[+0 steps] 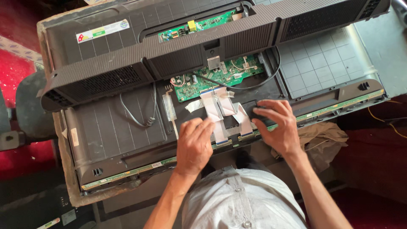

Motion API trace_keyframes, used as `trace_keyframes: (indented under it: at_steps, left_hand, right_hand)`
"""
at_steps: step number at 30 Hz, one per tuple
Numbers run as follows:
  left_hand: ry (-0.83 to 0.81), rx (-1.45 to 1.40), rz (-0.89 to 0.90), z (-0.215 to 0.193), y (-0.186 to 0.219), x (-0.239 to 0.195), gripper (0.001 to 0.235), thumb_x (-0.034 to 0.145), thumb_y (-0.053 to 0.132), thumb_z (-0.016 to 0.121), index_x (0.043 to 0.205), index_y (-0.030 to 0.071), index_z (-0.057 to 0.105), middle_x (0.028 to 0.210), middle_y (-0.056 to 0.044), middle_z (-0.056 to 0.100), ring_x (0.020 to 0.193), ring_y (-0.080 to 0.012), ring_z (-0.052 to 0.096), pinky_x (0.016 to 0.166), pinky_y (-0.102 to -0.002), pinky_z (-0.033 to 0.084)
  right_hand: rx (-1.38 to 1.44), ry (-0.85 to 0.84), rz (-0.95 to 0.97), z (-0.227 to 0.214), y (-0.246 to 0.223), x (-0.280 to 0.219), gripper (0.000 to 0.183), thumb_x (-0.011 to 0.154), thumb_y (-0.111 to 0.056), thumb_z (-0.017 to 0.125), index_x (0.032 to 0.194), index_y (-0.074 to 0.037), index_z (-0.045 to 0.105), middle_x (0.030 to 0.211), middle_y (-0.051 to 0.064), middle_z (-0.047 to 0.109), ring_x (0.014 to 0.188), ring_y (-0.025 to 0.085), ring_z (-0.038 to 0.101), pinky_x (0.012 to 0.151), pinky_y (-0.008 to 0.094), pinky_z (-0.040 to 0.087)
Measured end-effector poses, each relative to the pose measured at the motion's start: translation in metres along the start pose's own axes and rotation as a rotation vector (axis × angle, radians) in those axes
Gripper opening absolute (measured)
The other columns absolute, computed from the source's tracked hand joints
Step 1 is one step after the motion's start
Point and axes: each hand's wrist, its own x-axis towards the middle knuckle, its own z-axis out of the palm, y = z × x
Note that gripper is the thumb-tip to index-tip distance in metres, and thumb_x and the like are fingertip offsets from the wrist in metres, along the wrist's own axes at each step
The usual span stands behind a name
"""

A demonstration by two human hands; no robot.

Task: The person applies white tape to a ribbon cable on a circuit board inside an open television chassis, then reattaches the rear plastic cover and secures it with screws using a screwdriver.

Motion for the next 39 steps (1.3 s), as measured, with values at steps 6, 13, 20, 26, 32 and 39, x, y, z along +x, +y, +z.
trace_keyframes:
  at_steps: [6,13,20,26,32,39]
  left_hand:
    - [-0.025,-0.038,-0.059,0.008,0.017,-0.013,0.034,0.076,-0.007,0.07,0.109,0.0,0.073,0.112,-0.007,0.073,0.105,-0.0269,0.064,0.092,-0.041,0.05]
    - [-0.006,-0.014,-0.129,0.008,0.013,-0.022,0.038,0.074,-0.011,0.068,0.108,0.002,0.074,0.114,-0.005,0.074,0.104,-0.0259,0.065,0.092,-0.04,0.051]
    - [-0.02,-0.014,-0.142,0.008,0.014,-0.021,0.038,0.072,-0.012,0.067,0.107,0.002,0.075,0.113,-0.005,0.074,0.104,-0.0256,0.065,0.092,-0.039,0.051]
    - [0.022,-0.029,-0.146,0.011,0.016,-0.023,0.03,0.076,-0.006,0.072,0.104,0.001,0.075,0.113,-0.006,0.073,0.103,-0.026,0.065,0.091,-0.04,0.051]
    - [0.024,-0.014,-0.145,0.01,0.019,-0.021,0.027,0.076,-0.006,0.073,0.102,0.0,0.074,0.112,-0.007,0.074,0.101,-0.0271,0.067,0.09,-0.04,0.052]
    - [0.129,0.04,-0.138,-0.05,-0.02,0.027,0.054,0.077,0.003,0.08,0.129,0.006,0.067,0.119,-0.012,0.07,0.115,-0.0315,0.064,0.103,-0.042,0.05]
  right_hand:
    - [-0.069,0.041,0.042,0.01,-0.008,-0.022,0.028,0.078,-0.005,0.081,0.105,-0.009,0.077,0.11,0.008,0.067,0.105,0.031,0.06,0.09,0.041,0.052]
    - [-0.039,0.011,0.112,0.01,-0.003,-0.023,0.015,0.078,-0.002,0.08,0.092,-0.007,0.074,0.1,0.006,0.066,0.098,0.028,0.06,0.085,0.04,0.051]
    - [-0.067,-0.029,0.124,0.009,-0.004,-0.019,0.013,0.077,-0.002,0.079,0.088,-0.005,0.073,0.097,0.007,0.064,0.096,0.03,0.059,0.083,0.04,0.051]
    - [-0.055,0.027,0.115,0.01,-0.007,-0.013,0.024,0.073,-0.013,0.085,0.089,-0.004,0.07,0.097,0.009,0.064,0.095,0.031,0.058,0.081,0.042,0.05]
    - [-0.134,0.02,0.144,0.013,-0.012,-0.013,0.033,0.069,-0.023,0.091,0.086,-0.005,0.068,0.092,0.011,0.063,0.094,0.033,0.058,0.08,0.043,0.049]
    - [-0.179,-0.04,-0.005,-0.036,0.001,0.054,0.046,0.075,-0.026,0.089,0.109,-0.007,0.065,0.104,0.008,0.068,0.1,0.027,0.062,0.088,0.04,0.052]
